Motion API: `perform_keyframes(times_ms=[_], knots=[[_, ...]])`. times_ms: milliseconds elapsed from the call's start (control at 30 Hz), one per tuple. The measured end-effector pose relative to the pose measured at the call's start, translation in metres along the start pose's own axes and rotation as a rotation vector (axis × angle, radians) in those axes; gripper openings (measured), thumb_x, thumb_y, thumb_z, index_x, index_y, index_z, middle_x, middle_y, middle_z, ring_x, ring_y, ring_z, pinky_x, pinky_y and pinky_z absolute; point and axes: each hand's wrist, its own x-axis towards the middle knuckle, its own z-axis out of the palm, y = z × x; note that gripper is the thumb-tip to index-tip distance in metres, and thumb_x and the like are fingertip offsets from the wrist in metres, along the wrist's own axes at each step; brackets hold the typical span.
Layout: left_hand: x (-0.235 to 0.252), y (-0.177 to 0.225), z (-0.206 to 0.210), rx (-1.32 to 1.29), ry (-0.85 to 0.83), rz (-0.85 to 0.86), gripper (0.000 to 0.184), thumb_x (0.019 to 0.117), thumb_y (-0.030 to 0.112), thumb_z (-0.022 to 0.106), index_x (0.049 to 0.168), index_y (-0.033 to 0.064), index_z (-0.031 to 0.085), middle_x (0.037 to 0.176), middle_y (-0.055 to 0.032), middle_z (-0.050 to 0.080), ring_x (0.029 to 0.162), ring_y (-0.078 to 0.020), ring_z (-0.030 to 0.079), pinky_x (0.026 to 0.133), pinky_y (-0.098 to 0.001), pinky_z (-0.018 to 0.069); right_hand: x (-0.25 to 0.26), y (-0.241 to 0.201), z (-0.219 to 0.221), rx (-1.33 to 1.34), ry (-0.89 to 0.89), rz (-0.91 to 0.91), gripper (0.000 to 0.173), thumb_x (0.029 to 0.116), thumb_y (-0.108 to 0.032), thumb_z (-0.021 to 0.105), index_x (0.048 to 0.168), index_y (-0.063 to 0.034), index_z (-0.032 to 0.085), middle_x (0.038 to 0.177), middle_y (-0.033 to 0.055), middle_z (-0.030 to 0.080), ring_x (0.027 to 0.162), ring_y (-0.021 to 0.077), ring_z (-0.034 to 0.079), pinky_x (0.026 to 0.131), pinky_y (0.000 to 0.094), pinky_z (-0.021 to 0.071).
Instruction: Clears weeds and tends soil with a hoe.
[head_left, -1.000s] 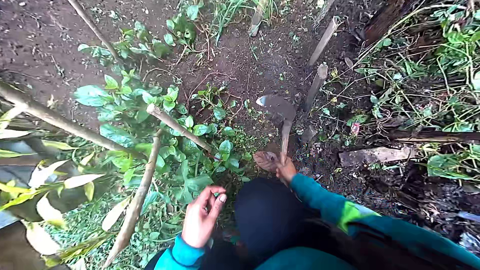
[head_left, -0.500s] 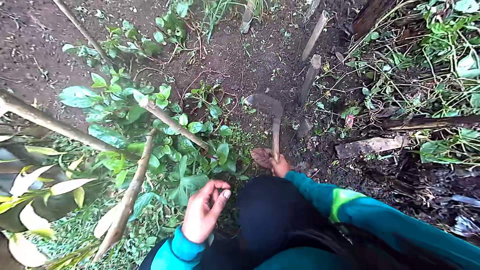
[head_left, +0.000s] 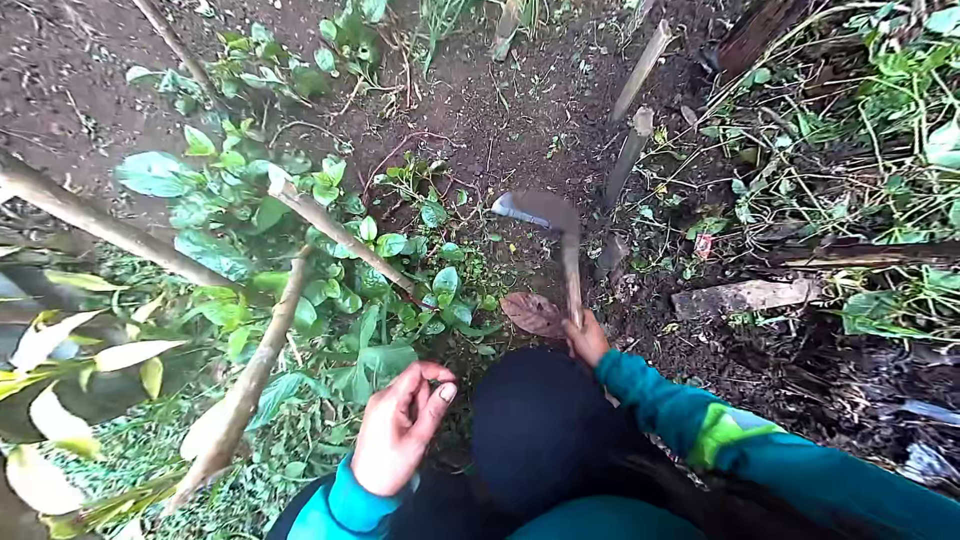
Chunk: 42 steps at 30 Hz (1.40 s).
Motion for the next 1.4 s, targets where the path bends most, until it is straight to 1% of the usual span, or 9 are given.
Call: perform_keyframes(times_ms=[200, 300, 433, 600, 800, 1033, 1167, 1267, 1400], knots=[[-0.002, -0.001, 0.003, 0.008, -0.011, 0.04, 0.028, 0.1008, 0.032, 0.06, 0.103, 0.0049, 0.069, 0.064, 0.0109, 0.05, 0.055, 0.0094, 0.041, 0.053, -0.0086, 0.0355, 0.062, -0.022, 0.04, 0.079, 0.058, 0.1, 0.057, 0.1092, -0.023, 0.047, 0.154, 0.0073, 0.028, 0.123, 0.0305, 0.061, 0.093, 0.0337, 0.069, 0.086, 0.047, 0.057], [-0.001, 0.0, 0.002, -0.01, -0.014, 0.05, 0.028, 0.1013, 0.033, 0.06, 0.101, 0.0065, 0.069, 0.063, 0.0116, 0.049, 0.054, 0.0097, 0.04, 0.052, -0.0082, 0.035, 0.026, 0.016, 0.034, 0.048, -0.026, 0.106, 0.054, 0.1082, -0.021, 0.052, 0.15, 0.0069, 0.033, 0.111, 0.0268, 0.063, 0.083, 0.03, 0.067, 0.078, 0.0446, 0.057], [-0.001, 0.002, 0.002, -0.005, -0.021, 0.053, 0.027, 0.1016, 0.033, 0.06, 0.1, 0.0076, 0.067, 0.064, 0.0114, 0.05, 0.055, 0.0099, 0.041, 0.053, -0.0077, 0.0357, 0.042, -0.04, 0.016, 0.226, 0.064, 0.049, 0.052, 0.1121, -0.025, 0.042, 0.152, 0.0057, 0.027, 0.097, 0.0202, 0.061, 0.072, 0.0234, 0.064, 0.072, 0.0393, 0.0565], [-0.008, -0.002, 0.001, 0.012, -0.022, 0.047, 0.028, 0.101, 0.034, 0.061, 0.099, 0.007, 0.067, 0.064, 0.0104, 0.051, 0.056, 0.0098, 0.041, 0.054, -0.0079, 0.0361, 0.064, -0.007, 0.04, 0.033, 0.035, 0.124, 0.061, 0.1073, -0.023, 0.052, 0.154, 0.0081, 0.028, 0.133, 0.0335, 0.058, 0.11, 0.039, 0.067, 0.097, 0.0511, 0.0542], [-0.007, 0.003, 0.003, -0.026, -0.056, 0.067, 0.025, 0.1012, 0.037, 0.062, 0.101, 0.0124, 0.067, 0.064, 0.0111, 0.049, 0.055, 0.0099, 0.039, 0.054, -0.007, 0.0341, 0.048, -0.035, 0.01, 0.191, 0.037, 0.043, 0.052, 0.1105, -0.021, 0.044, 0.151, 0.006, 0.028, 0.095, 0.0201, 0.062, 0.069, 0.023, 0.062, 0.07, 0.0395, 0.0557], [-0.005, 0.0, 0.002, -0.011, -0.053, 0.065, 0.028, 0.1008, 0.039, 0.062, 0.101, 0.0119, 0.066, 0.063, 0.0114, 0.048, 0.055, 0.01, 0.04, 0.054, -0.0072, 0.0348, 0.046, 0.019, 0.036, 0.033, -0.028, 0.094, 0.059, 0.106, -0.019, 0.055, 0.152, 0.008, 0.031, 0.125, 0.0323, 0.061, 0.101, 0.0371, 0.069, 0.092, 0.0502, 0.0548], [-0.001, 0.005, 0.004, -0.025, -0.078, 0.079, 0.029, 0.1016, 0.042, 0.061, 0.1, 0.0139, 0.065, 0.064, 0.0113, 0.047, 0.056, 0.0098, 0.039, 0.054, -0.007, 0.0344, 0.038, -0.029, 0.02, 0.22, -0.007, 0.054, 0.052, 0.1092, -0.019, 0.047, 0.151, 0.0071, 0.029, 0.098, 0.0214, 0.062, 0.072, 0.0235, 0.063, 0.071, 0.0393, 0.0562], [-0.001, 0.003, 0.006, 0.001, -0.094, 0.069, 0.028, 0.1012, 0.041, 0.062, 0.099, 0.014, 0.065, 0.064, 0.0113, 0.047, 0.057, 0.0089, 0.04, 0.056, -0.0077, 0.0361, 0.062, -0.082, 0.02, 0.316, 0.085, 0.152, 0.052, 0.1112, -0.023, 0.041, 0.155, -0.0004, 0.025, 0.105, 0.0231, 0.062, 0.076, 0.0277, 0.064, 0.072, 0.0432, 0.0566], [0.0, -0.001, 0.002, -0.008, -0.081, 0.069, 0.029, 0.1011, 0.042, 0.062, 0.098, 0.0127, 0.064, 0.063, 0.0112, 0.047, 0.055, 0.0098, 0.04, 0.054, -0.0072, 0.0347, 0.06, 0.0, 0.034, 0.093, 0.034, 0.145, 0.062, 0.1074, -0.022, 0.052, 0.155, 0.0062, 0.025, 0.122, 0.0305, 0.062, 0.094, 0.0346, 0.07, 0.085, 0.0476, 0.0578]])
